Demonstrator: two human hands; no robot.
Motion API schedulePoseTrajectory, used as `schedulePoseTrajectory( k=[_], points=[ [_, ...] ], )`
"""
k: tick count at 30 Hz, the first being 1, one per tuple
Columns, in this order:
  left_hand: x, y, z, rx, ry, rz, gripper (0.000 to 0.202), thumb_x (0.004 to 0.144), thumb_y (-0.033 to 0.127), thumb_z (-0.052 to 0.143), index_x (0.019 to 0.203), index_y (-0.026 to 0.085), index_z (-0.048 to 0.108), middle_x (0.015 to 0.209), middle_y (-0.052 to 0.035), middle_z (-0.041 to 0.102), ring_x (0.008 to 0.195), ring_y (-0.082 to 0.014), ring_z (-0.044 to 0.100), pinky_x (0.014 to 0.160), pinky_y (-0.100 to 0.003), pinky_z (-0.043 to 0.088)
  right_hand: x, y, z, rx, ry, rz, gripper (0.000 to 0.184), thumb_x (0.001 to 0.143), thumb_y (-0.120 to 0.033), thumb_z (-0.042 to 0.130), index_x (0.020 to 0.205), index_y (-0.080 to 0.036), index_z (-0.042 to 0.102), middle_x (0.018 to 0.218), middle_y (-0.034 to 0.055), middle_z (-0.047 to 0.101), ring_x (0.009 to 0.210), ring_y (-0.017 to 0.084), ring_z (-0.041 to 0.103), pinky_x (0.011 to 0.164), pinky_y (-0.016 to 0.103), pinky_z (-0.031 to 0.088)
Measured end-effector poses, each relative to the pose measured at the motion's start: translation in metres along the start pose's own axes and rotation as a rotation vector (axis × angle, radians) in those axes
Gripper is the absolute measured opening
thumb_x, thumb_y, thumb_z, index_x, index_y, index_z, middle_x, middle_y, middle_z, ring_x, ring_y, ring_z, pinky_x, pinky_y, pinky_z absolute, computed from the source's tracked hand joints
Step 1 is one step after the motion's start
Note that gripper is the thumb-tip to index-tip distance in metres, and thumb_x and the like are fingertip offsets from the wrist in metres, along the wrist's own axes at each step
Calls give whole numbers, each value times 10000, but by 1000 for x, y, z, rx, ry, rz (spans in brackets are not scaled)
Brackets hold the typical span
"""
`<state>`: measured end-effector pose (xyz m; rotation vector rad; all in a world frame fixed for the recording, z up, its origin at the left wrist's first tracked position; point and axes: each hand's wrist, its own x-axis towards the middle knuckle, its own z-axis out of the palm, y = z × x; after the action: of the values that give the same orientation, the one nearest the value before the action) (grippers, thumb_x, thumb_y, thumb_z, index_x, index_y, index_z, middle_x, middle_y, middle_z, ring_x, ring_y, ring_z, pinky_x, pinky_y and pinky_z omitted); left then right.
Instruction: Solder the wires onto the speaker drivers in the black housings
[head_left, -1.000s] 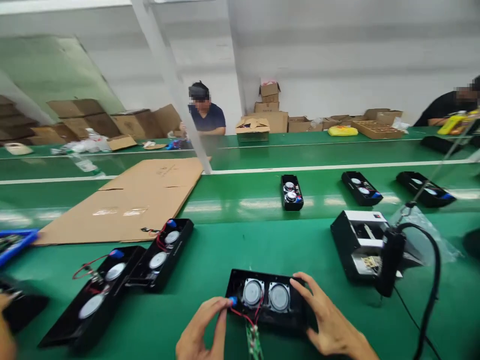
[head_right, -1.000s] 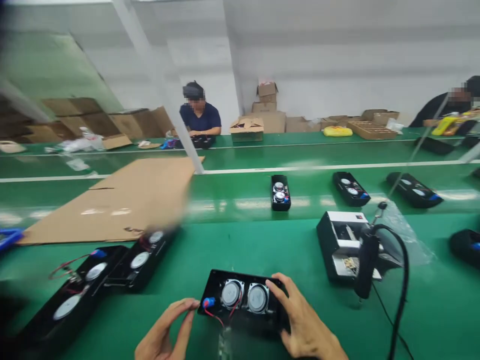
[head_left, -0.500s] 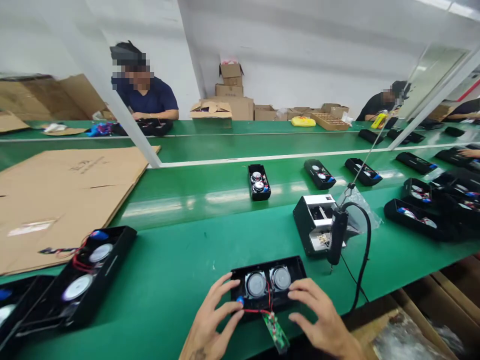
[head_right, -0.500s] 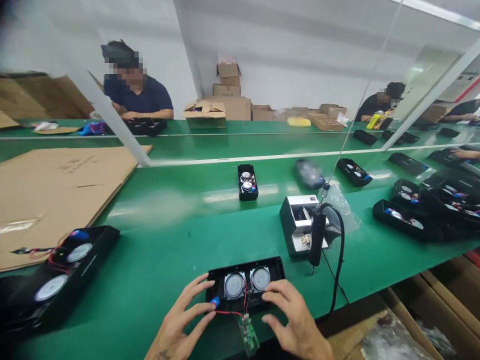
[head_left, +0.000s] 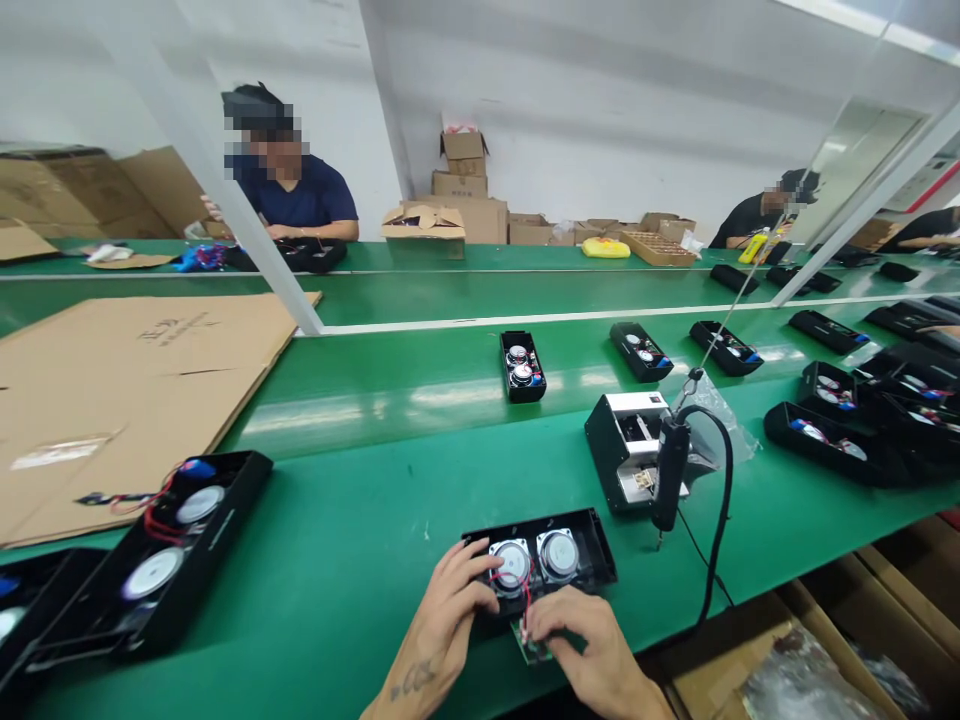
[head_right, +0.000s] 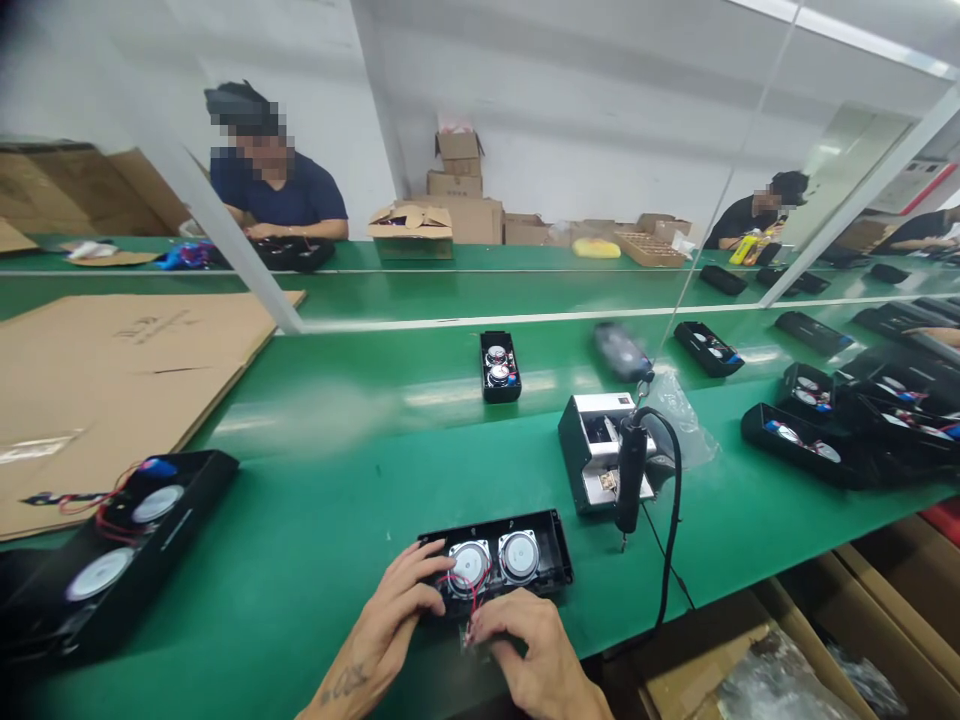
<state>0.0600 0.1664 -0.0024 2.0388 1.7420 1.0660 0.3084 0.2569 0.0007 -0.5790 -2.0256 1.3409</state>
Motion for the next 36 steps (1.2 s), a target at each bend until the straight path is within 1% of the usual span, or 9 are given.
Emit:
schedulePoseTrajectory(
  k=[4, 6, 10, 13, 16, 22, 28, 32, 36],
  points=[
    [4, -2, 10, 57, 30, 14, 482, 1017, 45, 341, 1027, 282, 760, 1352, -45, 776, 1439, -228, 625, 1254, -553, 478, 18, 0, -5, -21, 166, 98, 152, 1030, -331, 724, 1045, -280, 866, 1027, 46, 882, 946, 239, 839, 893, 339, 667],
    [5, 2, 10, 77, 40, 4, 444, 1013, 56, 376, 1094, 276, 753, 1402, -66, 747, 1459, -248, 604, 1249, -570, 480, 30, -3, -15, -129, 159, 16, 186, 1058, -312, 681, 1100, -266, 856, 1047, 57, 878, 932, 236, 829, 864, 346, 656],
    [5, 15, 3, 129, -67, -15, 339, 962, 125, 578, 1243, 263, 708, 1540, -107, 649, 1534, -331, 522, 1278, -678, 417, 48, -14, -31, -502, -208, -248, 278, 1061, -135, 572, 1122, -247, 819, 992, 46, 874, 846, 216, 798, 814, 355, 584],
    [5, 17, 7, 180, -135, 8, 396, 867, 168, 755, 1248, 259, 695, 1569, -112, 624, 1548, -402, 493, 1274, -778, 355, 55, -25, -29, -755, -440, -202, 313, 984, -28, 554, 1060, -216, 793, 964, 57, 857, 829, 216, 775, 751, 335, 535],
    [6, 12, 19, 241, -141, 19, 505, 793, 114, 825, 1261, 251, 696, 1526, -117, 654, 1513, -420, 530, 1270, -804, 333, 63, -35, -25, -870, -561, -91, 332, 953, 2, 550, 1074, -210, 775, 998, 53, 848, 894, 220, 774, 726, 317, 504],
    [9, 4, 33, 302, -156, 21, 433, 777, 108, 867, 1170, 259, 769, 1461, -105, 692, 1464, -421, 558, 1271, -855, 253, 72, -38, -22, -949, -665, -23, 302, 924, 10, 549, 964, -194, 767, 972, 73, 843, 889, 228, 770, 719, 313, 473],
    [10, 5, 30, 276, -178, 41, 465, 752, 82, 854, 1167, 273, 771, 1462, -51, 705, 1466, -399, 545, 1317, -834, 116, 74, -34, -26, -846, -685, -26, 282, 932, -41, 549, 1042, -201, 753, 1026, 84, 831, 824, 211, 740, 712, 312, 458],
    [15, 8, 25, 269, -213, 50, 392, 777, 103, 849, 1122, 279, 790, 1436, -37, 722, 1442, -398, 557, 1312, -843, 106, 72, -36, -31, -747, -654, -17, 277, 864, -111, 632, 1096, -204, 750, 1083, 85, 818, 922, 245, 749, 778, 331, 489],
    [20, 9, 21, 262, -247, 59, 372, 806, 136, 856, 1128, 313, 800, 1419, -14, 729, 1429, -382, 564, 1317, -836, 70, 59, -26, -27, -735, -606, -90, 311, 893, -94, 590, 1130, -206, 757, 1066, 77, 810, 910, 234, 732, 782, 335, 489]
  ],
)
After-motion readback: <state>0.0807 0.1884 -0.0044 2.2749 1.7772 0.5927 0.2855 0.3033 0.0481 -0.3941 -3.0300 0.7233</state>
